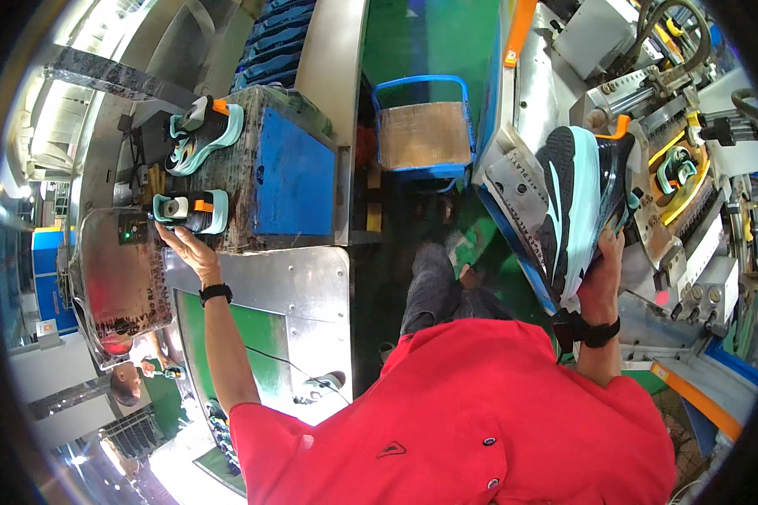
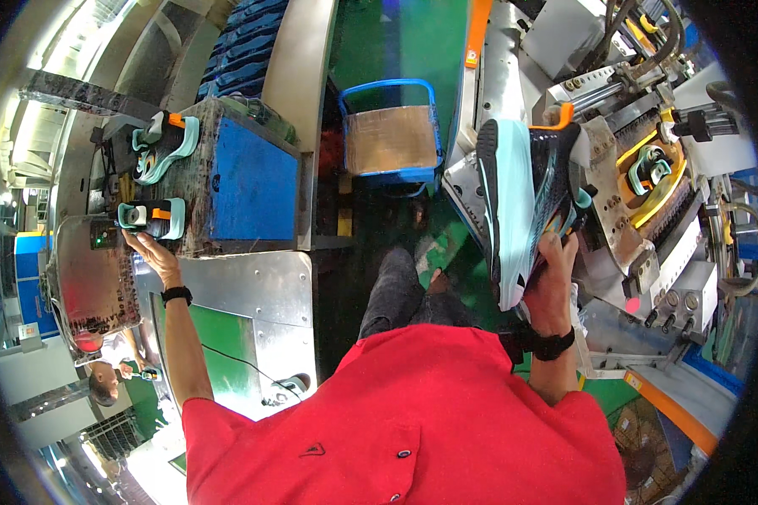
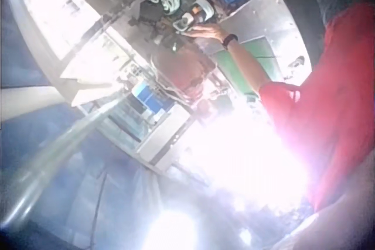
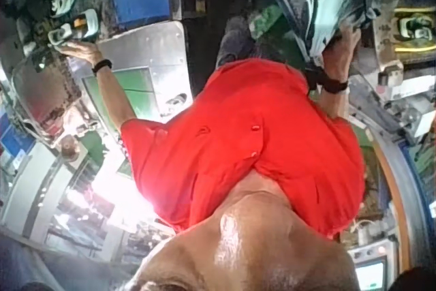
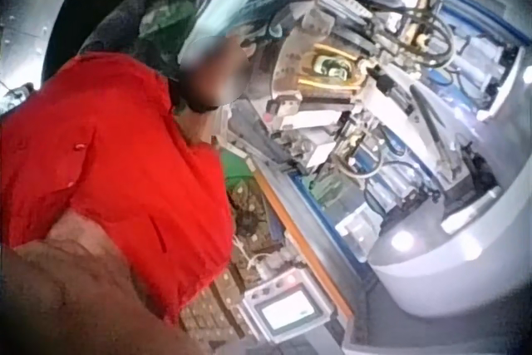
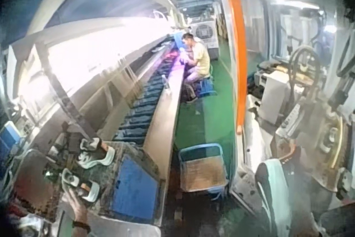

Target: Operating a pressing or lasting machine to assemble shoe parts on a production line.

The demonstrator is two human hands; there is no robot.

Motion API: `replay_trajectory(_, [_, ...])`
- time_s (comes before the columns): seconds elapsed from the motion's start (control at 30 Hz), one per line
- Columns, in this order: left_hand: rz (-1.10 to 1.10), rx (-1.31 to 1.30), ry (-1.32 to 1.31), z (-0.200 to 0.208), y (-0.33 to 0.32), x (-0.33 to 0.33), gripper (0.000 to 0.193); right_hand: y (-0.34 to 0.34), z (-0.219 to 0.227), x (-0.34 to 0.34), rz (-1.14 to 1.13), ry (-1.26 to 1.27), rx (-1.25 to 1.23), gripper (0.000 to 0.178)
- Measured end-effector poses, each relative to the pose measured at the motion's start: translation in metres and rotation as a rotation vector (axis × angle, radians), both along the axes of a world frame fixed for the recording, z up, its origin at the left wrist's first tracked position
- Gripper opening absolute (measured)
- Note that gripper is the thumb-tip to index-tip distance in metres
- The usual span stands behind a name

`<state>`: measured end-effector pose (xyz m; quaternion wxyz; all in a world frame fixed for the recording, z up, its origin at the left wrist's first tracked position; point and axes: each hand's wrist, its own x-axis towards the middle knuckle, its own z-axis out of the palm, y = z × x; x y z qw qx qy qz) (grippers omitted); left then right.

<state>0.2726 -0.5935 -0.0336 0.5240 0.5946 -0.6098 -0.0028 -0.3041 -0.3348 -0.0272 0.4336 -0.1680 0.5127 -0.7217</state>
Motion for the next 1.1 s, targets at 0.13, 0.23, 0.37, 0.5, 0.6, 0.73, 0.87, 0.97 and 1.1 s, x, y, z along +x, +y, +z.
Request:
replay_trajectory(0.13, [0.020,0.105,-0.047,0.021,0.012,0.008,0.080,0.012,-0.005,-0.002,0.024,0.004,0.084,0.057])
replay_trajectory(0.23, [0.019,-0.073,-0.136,0.062,0.045,-0.064,0.066,0.017,-0.005,-0.016,0.382,0.414,0.446,0.067])
replay_trajectory(0.37, [-0.644,0.362,0.390,0.020,0.113,-0.181,0.076,-0.041,0.069,0.044,0.550,1.033,-0.171,0.049])
replay_trajectory(0.5, [-1.263,1.725,1.293,0.021,0.127,-0.283,0.079,-0.051,0.089,0.067,0.819,1.260,-0.140,0.062])
replay_trajectory(0.6, [-1.554,1.958,1.417,0.027,0.114,-0.295,0.073,-0.033,0.105,0.064,0.643,1.323,-0.067,0.068])
replay_trajectory(0.73, [-1.535,1.842,1.266,0.030,0.122,-0.359,0.057,0.017,0.084,0.051,-0.132,1.134,0.137,0.068])
replay_trajectory(0.87, [-1.642,1.574,0.968,0.031,0.143,-0.450,0.046,0.068,0.058,0.036,-0.372,0.184,-0.110,0.058])
replay_trajectory(0.97, [-1.853,1.025,0.326,0.056,0.178,-0.515,0.064,0.074,0.040,0.005,-0.642,0.149,-0.187,0.059])
replay_trajectory(1.1, [-2.106,0.849,0.055,0.054,0.196,-0.601,0.065,0.105,0.048,-0.046,-0.922,0.094,0.016,0.053])
